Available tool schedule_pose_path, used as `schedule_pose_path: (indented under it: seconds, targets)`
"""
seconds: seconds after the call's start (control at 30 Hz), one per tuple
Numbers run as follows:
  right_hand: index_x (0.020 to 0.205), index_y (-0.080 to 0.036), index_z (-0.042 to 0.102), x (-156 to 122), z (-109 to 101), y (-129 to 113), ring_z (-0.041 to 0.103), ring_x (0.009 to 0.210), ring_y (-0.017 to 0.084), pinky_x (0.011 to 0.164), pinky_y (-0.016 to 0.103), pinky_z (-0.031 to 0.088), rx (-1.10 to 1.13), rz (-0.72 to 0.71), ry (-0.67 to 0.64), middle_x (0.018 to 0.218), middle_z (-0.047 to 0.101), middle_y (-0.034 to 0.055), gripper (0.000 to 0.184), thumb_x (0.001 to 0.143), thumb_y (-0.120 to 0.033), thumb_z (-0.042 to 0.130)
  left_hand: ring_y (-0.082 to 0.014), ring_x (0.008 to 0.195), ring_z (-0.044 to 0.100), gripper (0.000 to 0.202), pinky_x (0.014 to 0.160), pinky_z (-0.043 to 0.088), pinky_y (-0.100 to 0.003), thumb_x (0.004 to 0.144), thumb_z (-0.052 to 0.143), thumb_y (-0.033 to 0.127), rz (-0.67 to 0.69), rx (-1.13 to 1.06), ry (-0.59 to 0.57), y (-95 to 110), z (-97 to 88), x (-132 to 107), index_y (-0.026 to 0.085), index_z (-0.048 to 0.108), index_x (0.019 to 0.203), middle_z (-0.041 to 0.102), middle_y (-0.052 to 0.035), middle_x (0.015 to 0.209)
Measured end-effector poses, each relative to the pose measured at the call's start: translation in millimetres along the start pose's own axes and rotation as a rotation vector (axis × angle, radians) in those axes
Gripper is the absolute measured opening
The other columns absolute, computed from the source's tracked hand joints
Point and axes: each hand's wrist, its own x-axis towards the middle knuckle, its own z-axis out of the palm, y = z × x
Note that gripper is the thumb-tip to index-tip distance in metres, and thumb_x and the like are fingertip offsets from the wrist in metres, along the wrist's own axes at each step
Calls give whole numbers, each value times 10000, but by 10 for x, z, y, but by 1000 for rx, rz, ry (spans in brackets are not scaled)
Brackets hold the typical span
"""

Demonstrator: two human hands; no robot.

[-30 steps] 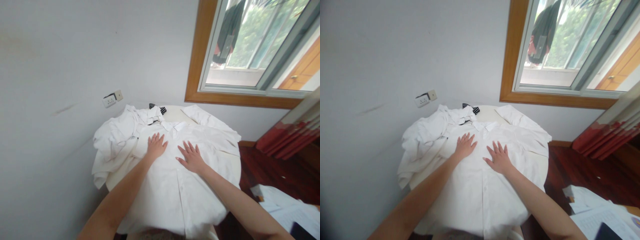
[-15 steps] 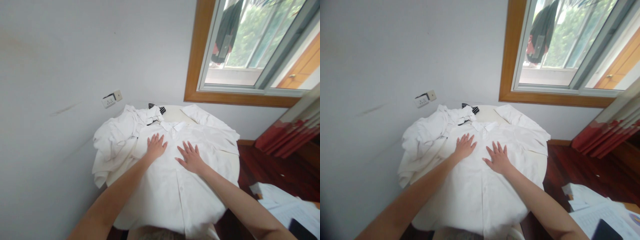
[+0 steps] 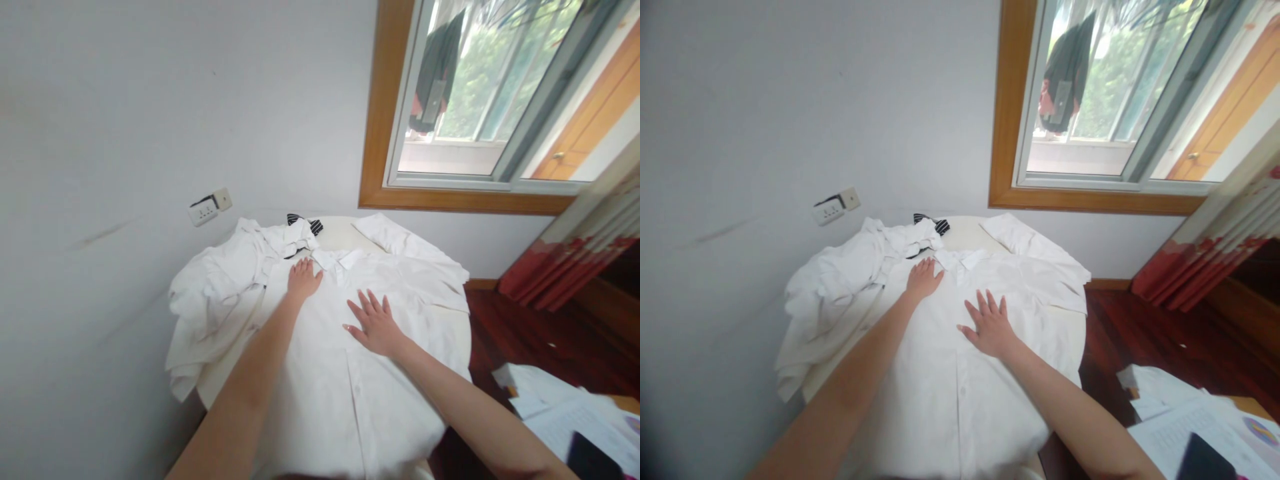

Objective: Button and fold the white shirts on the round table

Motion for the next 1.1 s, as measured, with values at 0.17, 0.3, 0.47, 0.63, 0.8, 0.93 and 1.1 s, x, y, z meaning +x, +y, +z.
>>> schedule_pose_path:
  seconds: [0.17,0.3,0.47,0.63,0.8,0.93,1.1]
  targets:
    - [1457,-315,305,-6,-17,-5,121,1416,336,1087,586,99,32,-6,3,1553,173,81,652,902,-651,237,-318,1355,334,636,1098,259,-509,889,344,459,-14,-5,-13,19,-30,-12,70,405,1388,383,-198,1448]
    - [1455,-309,313,-5,-37,-6,119,1416,340,1087,590,93,40,-7,-14,1552,170,86,662,898,-658,236,-316,1360,325,645,1105,253,-498,892,348,455,-23,-7,-22,32,-53,-26,54,386,1395,376,-209,1450]
    - [1459,-312,304,-4,-44,-3,115,1418,334,1092,582,94,33,-2,-10,1552,176,78,654,901,-650,251,-325,1368,304,606,1090,245,-539,897,336,464,-19,-6,-72,23,-51,2,124,414,1393,354,-186,1468]
    - [1455,-316,309,-4,-21,-3,128,1417,328,1091,578,103,20,-10,7,1551,184,74,641,905,-641,257,-330,1342,340,550,1066,258,-565,899,329,454,-66,36,-75,89,-45,44,180,480,1351,392,-167,1453]
    - [1454,-328,307,7,-7,13,137,1415,329,1091,575,106,-5,-5,14,1552,181,60,631,904,-634,285,-327,1319,367,529,1059,272,-559,905,324,437,-81,71,-28,134,-45,57,176,495,1333,423,-164,1431]
    - [1443,-343,329,23,-38,48,172,1409,317,1098,554,119,30,-14,-9,1543,217,52,638,889,-659,299,-317,1338,344,541,1080,281,-491,900,360,396,13,79,-32,48,-102,-10,97,474,1336,375,-196,1455]
    - [1438,-286,355,58,-34,65,202,1406,276,1114,523,132,51,18,4,1520,283,54,647,911,-641,237,-312,1349,331,544,1093,263,-503,922,311,406,101,81,-14,22,-203,-318,115,462,1356,395,-172,1449]
